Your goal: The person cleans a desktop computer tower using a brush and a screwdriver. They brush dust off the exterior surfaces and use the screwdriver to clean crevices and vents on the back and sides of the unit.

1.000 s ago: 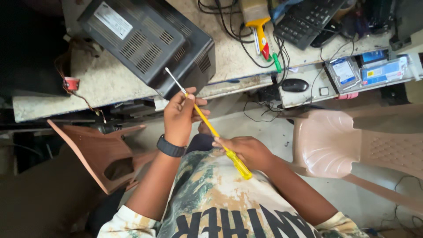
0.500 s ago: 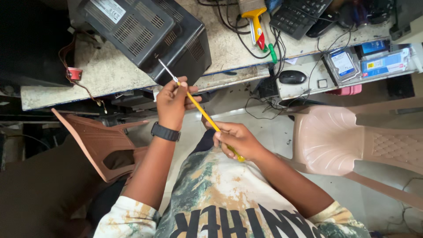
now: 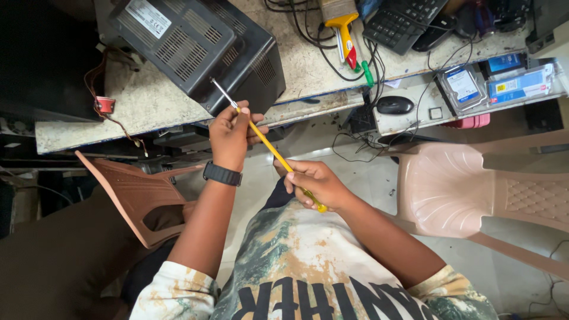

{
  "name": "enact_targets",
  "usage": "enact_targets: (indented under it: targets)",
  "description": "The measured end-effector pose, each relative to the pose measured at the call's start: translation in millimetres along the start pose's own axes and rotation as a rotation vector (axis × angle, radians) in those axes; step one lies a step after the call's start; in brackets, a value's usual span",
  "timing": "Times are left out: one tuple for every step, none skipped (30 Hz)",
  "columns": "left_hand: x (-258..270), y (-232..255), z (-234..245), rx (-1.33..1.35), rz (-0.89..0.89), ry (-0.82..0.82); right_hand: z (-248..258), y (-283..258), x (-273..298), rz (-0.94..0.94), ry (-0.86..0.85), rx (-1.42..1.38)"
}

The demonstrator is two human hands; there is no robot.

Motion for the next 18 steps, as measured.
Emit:
enact_targets:
  targets:
    - [-0.2,0.2,0.1,-0.008,-0.004,-0.001,-0.1,-0.3,-0.5,-0.002,-0.001,-0.003]
    - [0.7,-0.2,0.4,-0.013,-0.008,0.0,-0.5,-0.3,-0.2,-0.01,0.002,-0.003]
    - [1.1,-0.4,0.6,0.0,-0.008,-0.006,-1.2,-0.2,0.4,-0.018,0.005,-0.003]
    - [1.3,-0.5,0.5,0.014,-0.009,-0.011,-1.5,-0.6,0.9,-0.026,0.007,-0.002]
    - [1.6,-0.4,0.4,0.028,-0.01,-0.017,-2.1,-1.1,1.8,-0.019,0.002,0.006]
    - [2.4,-0.3,0.4,0.022,-0.012,-0.009,-2.5,-1.8,2.4,-0.011,-0.001,0.015]
    - [3.8,-0.4,0.5,0.016,-0.015,-0.002,-2.8,-2.6,3.0,-0.003,-0.004,0.024]
    - [4.0,-0.1,0.2,0.011,-0.017,0.005,-2.7,-3.4,3.5,-0.004,-0.003,0.018]
    - [2.3,0.7,-0.2,0.019,-0.017,-0.001,-2.4,-4.1,3.7,-0.005,-0.001,0.013]
    - [2.0,0.4,0.1,0.027,-0.015,-0.004,-2.6,-3.4,4.7,-0.008,0.0,0.007]
    - [2.0,-0.1,0.6,0.035,-0.014,-0.007,-2.9,-2.6,4.6,-0.011,0.003,-0.008]
    - [1.9,-0.7,0.7,0.03,-0.014,-0.005,-3.0,-2.1,3.7,-0.011,0.006,-0.021]
    - [2.2,-1.7,0.3,0.024,-0.014,-0.002,-3.3,-1.7,3.8,-0.011,0.009,-0.034]
    - [1.0,-1.6,0.0,0.017,-0.016,-0.002,-3.2,-2.2,3.2,-0.006,0.006,-0.024]
    - [-0.1,-1.5,0.0,0.024,-0.014,-0.005,-3.1,-2.8,2.9,-0.001,0.003,-0.015]
    - [0.3,-2.5,-0.2,0.033,-0.01,-0.009,-3.2,-2.5,3.8,0.002,0.002,-0.006]
    - [0.2,-3.3,-0.1,0.041,-0.005,-0.013,-3.3,-2.0,4.0,0.002,0.003,-0.013]
    - [0.0,-4.4,0.2,0.042,-0.006,-0.013,-3.2,-1.0,4.5,0.0,0.006,-0.021]
Point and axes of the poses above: each hand's wrist, its own x-axis away from the middle knuckle, its own z-axis out of the back of the hand, y = z × x, the point moved 1 cm from there along -x, towards the middle knuckle, and after that the axes turned 4 degrees about -y, right-handed, at the moved point
